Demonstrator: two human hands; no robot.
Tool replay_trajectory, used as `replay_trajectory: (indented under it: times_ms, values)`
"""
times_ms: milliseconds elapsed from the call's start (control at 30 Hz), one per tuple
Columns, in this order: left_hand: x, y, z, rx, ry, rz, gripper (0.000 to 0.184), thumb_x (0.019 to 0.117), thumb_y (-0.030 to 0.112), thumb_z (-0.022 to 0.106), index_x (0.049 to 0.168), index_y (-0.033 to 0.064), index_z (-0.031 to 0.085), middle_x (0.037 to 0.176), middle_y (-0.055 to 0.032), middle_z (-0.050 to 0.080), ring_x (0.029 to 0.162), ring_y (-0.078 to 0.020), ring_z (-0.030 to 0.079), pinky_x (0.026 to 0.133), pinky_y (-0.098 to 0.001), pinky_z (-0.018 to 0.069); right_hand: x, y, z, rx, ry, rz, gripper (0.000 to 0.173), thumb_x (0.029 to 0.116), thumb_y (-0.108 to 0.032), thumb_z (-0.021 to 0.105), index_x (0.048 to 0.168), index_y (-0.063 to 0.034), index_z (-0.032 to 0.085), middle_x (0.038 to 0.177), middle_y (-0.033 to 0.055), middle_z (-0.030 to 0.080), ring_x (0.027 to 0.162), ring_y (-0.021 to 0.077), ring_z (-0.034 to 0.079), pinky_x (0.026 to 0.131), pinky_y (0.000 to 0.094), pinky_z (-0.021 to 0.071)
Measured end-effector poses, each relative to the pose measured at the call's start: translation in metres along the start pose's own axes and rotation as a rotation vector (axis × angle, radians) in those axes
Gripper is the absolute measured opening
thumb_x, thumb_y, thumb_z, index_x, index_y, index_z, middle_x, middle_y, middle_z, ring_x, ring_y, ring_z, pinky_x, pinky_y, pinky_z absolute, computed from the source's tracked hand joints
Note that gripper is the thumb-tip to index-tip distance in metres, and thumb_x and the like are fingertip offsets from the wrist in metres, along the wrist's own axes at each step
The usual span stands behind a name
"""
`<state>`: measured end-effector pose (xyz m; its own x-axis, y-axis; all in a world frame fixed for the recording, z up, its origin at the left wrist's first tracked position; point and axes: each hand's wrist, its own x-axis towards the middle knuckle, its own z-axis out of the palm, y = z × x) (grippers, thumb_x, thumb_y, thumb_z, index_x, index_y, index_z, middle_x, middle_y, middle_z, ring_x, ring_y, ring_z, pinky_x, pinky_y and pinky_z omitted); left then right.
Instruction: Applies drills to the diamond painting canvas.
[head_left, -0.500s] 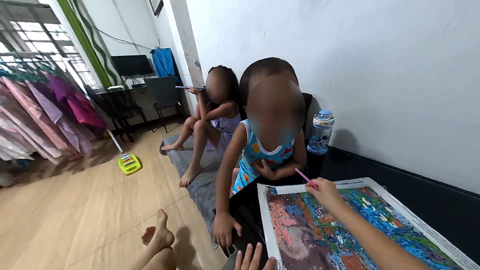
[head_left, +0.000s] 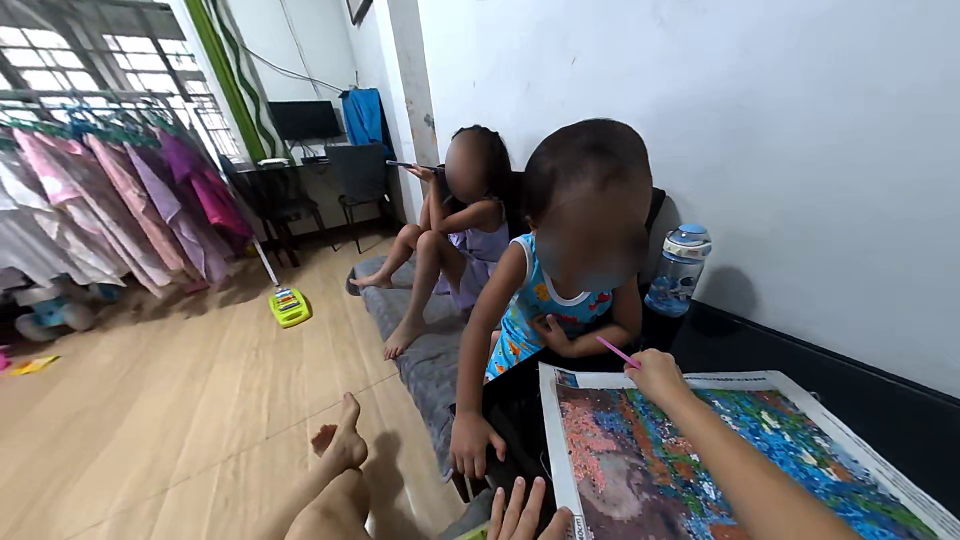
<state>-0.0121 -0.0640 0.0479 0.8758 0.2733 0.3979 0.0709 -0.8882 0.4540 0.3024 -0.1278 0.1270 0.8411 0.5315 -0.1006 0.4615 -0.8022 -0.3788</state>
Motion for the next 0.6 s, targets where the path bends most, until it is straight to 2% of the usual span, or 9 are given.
replay_trajectory:
  times_ms: [233, 400, 467, 533, 600]
  values:
    - [0.0, -0.001, 0.003, -0.012, 0.012, -0.002, 0.043, 0.0905, -0.009, 0.057, 0.127, 0.0065, 0.073, 0.139, -0.0294, 0.059, 0.13, -0.055, 0.054, 0.109, -0.0696, 0.0366, -0.002, -0.003, 0.004, -0.084, -0.032, -0.009, 0.022, 0.1008, -0.007, 0.062, 0.113, 0.0088, 0.07, 0.126, 0.0283, 0.064, 0.125, 0.0418, 0.059, 0.105, 0.0543, 0.0447]
    - [-0.001, 0.001, 0.002, -0.014, 0.018, -0.003, 0.042, 0.09, -0.009, 0.057, 0.126, 0.0066, 0.074, 0.139, -0.0285, 0.06, 0.13, -0.0546, 0.054, 0.11, -0.069, 0.0362, -0.007, -0.015, 0.008, -0.147, -0.041, -0.008, 0.023, 0.1015, -0.002, 0.056, 0.117, 0.0104, 0.068, 0.129, 0.0286, 0.063, 0.127, 0.0417, 0.058, 0.105, 0.054, 0.0456]
    - [-0.001, 0.001, 0.002, -0.005, 0.017, -0.001, 0.042, 0.09, -0.009, 0.057, 0.125, 0.0073, 0.074, 0.138, -0.0278, 0.061, 0.13, -0.0539, 0.054, 0.11, -0.0683, 0.0372, -0.01, -0.018, 0.007, -0.179, -0.069, 0.015, 0.025, 0.1025, -0.005, 0.054, 0.12, 0.0102, 0.066, 0.131, 0.028, 0.062, 0.128, 0.0402, 0.058, 0.105, 0.0534, 0.0458]
    - [-0.001, 0.001, 0.001, -0.004, 0.014, -0.001, 0.042, 0.0905, -0.009, 0.057, 0.126, 0.0078, 0.074, 0.139, -0.0277, 0.06, 0.13, -0.0532, 0.054, 0.11, -0.0672, 0.0377, -0.012, -0.021, 0.005, -0.176, -0.097, 0.0, 0.026, 0.1031, -0.008, 0.054, 0.117, 0.0101, 0.066, 0.128, 0.0277, 0.063, 0.126, 0.0402, 0.059, 0.104, 0.0527, 0.0458]
    - [-0.001, 0.0, 0.003, 0.0, 0.029, 0.004, 0.042, 0.0898, -0.009, 0.058, 0.125, 0.0082, 0.074, 0.138, -0.0274, 0.061, 0.13, -0.0524, 0.055, 0.11, -0.0668, 0.0386, -0.021, -0.029, 0.003, -0.104, -0.094, -0.07, 0.023, 0.1019, -0.009, 0.057, 0.109, 0.0099, 0.068, 0.117, 0.0272, 0.066, 0.117, 0.0392, 0.062, 0.1, 0.0519, 0.0466]
